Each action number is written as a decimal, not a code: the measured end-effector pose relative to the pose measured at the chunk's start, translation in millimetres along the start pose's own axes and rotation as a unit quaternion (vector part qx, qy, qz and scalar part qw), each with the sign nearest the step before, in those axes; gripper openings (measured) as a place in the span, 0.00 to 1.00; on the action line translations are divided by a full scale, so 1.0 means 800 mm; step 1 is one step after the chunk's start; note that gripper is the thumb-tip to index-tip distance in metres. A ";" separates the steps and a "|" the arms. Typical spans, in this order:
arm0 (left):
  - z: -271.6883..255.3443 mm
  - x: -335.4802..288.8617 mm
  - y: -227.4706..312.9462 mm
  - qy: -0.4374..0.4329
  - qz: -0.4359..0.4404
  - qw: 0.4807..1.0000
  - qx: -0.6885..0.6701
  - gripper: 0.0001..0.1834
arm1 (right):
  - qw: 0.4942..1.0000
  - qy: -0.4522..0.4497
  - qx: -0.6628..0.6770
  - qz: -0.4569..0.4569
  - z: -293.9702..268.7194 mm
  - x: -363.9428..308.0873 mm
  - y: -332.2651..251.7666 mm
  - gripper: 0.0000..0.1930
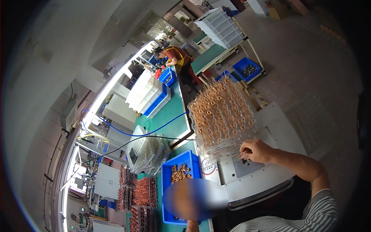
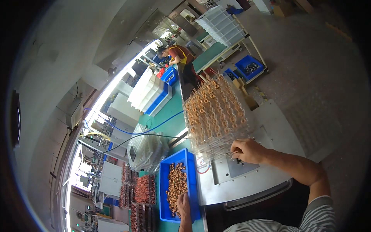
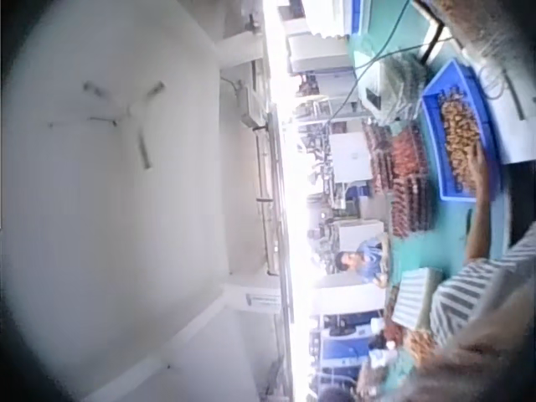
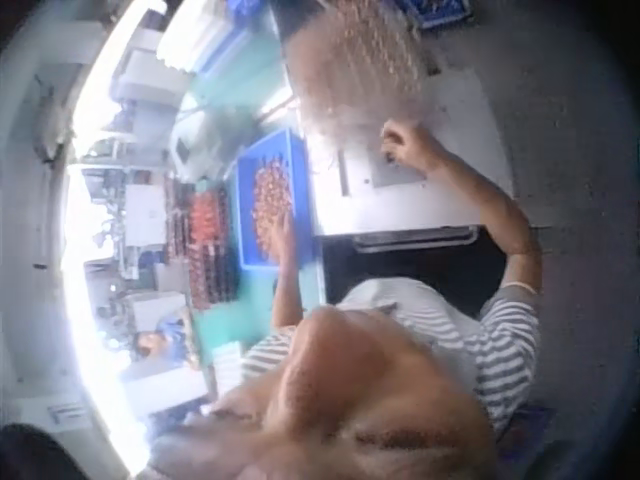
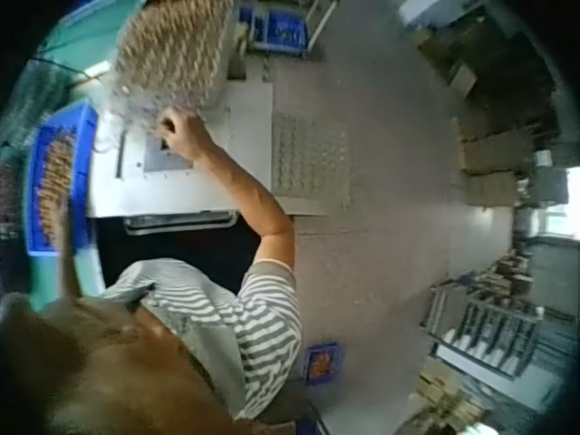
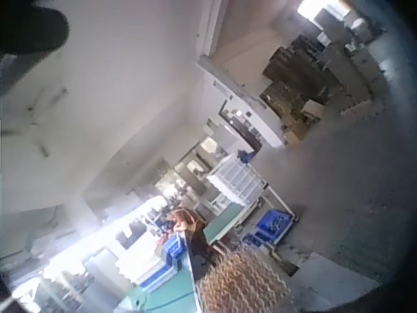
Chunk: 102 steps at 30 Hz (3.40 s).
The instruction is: The person processes coiled wire components by taking them from clear plastic trays, inserting their leads into a machine fixture by hand, and collecting the processed components in hand.
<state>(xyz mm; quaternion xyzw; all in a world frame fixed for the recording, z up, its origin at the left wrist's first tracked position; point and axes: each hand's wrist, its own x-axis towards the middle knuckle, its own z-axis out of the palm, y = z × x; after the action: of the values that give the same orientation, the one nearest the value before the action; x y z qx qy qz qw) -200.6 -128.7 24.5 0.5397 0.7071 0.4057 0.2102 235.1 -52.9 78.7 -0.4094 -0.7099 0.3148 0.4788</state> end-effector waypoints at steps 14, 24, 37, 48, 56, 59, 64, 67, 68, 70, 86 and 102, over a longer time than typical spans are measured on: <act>0.018 0.008 -0.003 -0.007 0.052 0.999 0.009 0.15 | 0.997 0.022 -0.073 0.016 0.002 0.002 0.044 0.08; -0.001 0.027 -0.040 -0.025 0.075 0.996 0.044 0.13 | 0.964 -0.120 -0.238 -0.001 0.034 0.022 0.035 0.06; 0.003 0.005 -0.021 -0.055 0.059 0.997 -0.002 0.13 | 0.928 -0.171 -0.329 -0.022 0.056 -0.004 0.053 0.08; -0.005 0.010 0.005 -0.054 0.023 0.998 0.010 0.14 | 0.914 -0.187 -0.359 -0.023 0.069 0.008 0.054 0.10; -0.009 0.009 0.008 -0.044 0.020 0.999 0.021 0.14 | 0.905 -0.177 -0.382 -0.066 0.076 0.010 0.052 0.10; -0.011 0.009 0.010 -0.035 0.038 0.998 0.030 0.14 | 0.909 -0.164 -0.374 -0.081 0.074 0.009 0.056 0.08; -0.014 0.007 0.005 -0.019 0.060 0.997 0.041 0.14 | 0.932 -0.104 -0.334 -0.098 0.078 -0.001 0.060 0.06; -0.020 0.008 -0.003 -0.013 0.076 0.996 0.052 0.13 | 0.960 -0.068 -0.268 -0.051 0.075 0.000 0.049 0.05; -0.021 0.007 -0.001 -0.011 0.093 0.995 0.045 0.13 | 0.974 -0.031 -0.224 -0.015 0.071 0.002 0.042 0.05; -0.025 0.005 0.005 -0.004 0.109 0.993 0.034 0.13 | 0.973 -0.038 -0.227 0.000 0.068 0.007 0.024 0.05; -0.033 0.000 0.008 0.122 0.110 0.980 -0.112 0.10 | 0.983 -0.111 -0.022 -0.142 0.238 0.086 -0.147 0.17; -0.022 0.001 0.016 0.054 0.250 0.944 -0.209 0.17 | 0.899 -0.099 -0.030 0.426 0.025 -0.279 -0.101 0.06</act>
<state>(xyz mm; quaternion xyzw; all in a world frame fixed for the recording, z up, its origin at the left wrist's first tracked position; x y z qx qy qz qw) -205.8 -133.1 45.3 0.6203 0.4588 0.6127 0.1712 240.1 -288.3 45.6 -0.6534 -0.5205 0.5065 0.2137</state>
